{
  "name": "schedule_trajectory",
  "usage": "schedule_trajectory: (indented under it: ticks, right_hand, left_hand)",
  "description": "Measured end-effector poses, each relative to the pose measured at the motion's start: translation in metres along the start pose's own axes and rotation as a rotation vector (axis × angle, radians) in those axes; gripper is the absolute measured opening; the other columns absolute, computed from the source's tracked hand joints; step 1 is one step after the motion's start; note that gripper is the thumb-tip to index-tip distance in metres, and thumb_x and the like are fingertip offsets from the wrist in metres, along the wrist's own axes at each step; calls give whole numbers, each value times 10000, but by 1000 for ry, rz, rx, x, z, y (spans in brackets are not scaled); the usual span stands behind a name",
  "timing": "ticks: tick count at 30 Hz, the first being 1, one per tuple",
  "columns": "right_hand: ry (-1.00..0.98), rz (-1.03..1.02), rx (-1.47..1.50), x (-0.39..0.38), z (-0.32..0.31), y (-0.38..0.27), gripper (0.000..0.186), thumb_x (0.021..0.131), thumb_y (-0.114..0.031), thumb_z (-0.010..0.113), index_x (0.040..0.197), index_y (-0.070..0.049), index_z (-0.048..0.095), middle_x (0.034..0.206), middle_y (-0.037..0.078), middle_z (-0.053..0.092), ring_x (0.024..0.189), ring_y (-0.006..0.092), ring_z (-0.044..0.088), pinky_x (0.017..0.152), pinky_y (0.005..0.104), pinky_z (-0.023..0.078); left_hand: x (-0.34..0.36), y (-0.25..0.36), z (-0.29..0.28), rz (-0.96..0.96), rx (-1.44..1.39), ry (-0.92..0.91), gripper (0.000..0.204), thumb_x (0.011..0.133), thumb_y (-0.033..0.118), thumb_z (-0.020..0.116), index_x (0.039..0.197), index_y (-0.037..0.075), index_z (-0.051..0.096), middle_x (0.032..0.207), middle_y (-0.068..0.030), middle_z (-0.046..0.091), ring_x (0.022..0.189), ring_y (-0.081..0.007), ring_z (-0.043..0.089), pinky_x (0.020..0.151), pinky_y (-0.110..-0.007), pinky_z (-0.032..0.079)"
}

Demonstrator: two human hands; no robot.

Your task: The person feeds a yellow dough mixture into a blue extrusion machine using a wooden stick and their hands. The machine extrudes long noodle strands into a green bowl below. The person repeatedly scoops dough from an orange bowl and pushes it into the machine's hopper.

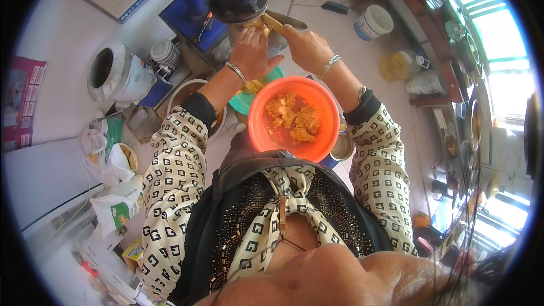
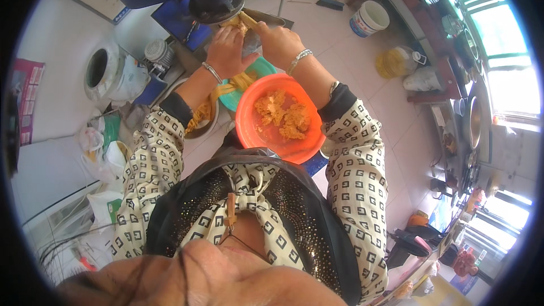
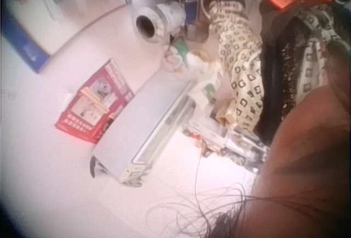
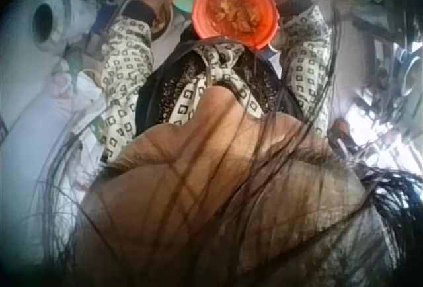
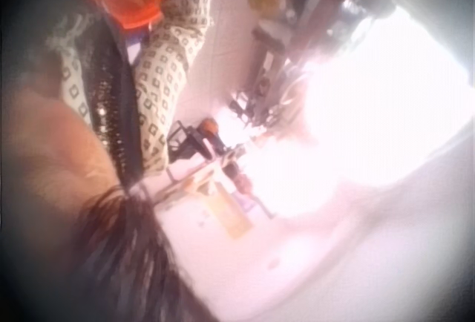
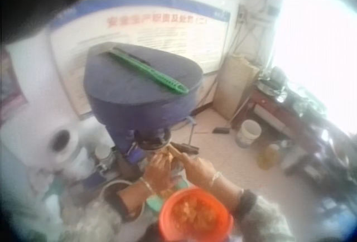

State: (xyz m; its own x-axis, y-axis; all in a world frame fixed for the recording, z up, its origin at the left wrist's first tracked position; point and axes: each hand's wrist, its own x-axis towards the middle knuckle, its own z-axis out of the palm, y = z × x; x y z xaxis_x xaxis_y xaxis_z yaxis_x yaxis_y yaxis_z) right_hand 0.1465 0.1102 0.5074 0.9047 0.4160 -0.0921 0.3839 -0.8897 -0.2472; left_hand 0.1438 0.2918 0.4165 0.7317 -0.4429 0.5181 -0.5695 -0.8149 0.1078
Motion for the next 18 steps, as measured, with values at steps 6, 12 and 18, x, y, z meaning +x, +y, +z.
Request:
schedule_trajectory:
  ticks: [6, 12, 18]
  right_hand:
    - [-40, -91, -112, 12, 0, -11, 540, 808, -113, 598, 1311, 11, 445, 864, 178, 682, 816, 366, 676, 692, 440, 547]
    - [-66, -126, -208, 9, -6, -5, 507, 849, -123, 547, 1334, -19, 443, 868, 174, 688, 821, 350, 681, 693, 439, 545]
    - [-45, 14, -11, 8, -1, 17, 393, 863, -112, 497, 1255, -94, 515, 918, 191, 687, 859, 356, 678, 727, 447, 538]
  left_hand:
    - [0, -2, 6, 36, 16, 31, 746, 825, 551, 589, 1157, -115, 547, 1165, -256, 585, 1177, -398, 509, 1062, -492, 333]
    - [-1, -7, 1, 17, -47, 6, 719, 840, 539, 579, 1165, -101, 546, 1165, -243, 582, 1199, -388, 489, 1076, -472, 323]
    - [-23, -8, -12, -106, 17, 95, 830, 862, 556, 557, 1255, -167, 456, 1300, -314, 481, 1278, -436, 410, 1125, -469, 271]
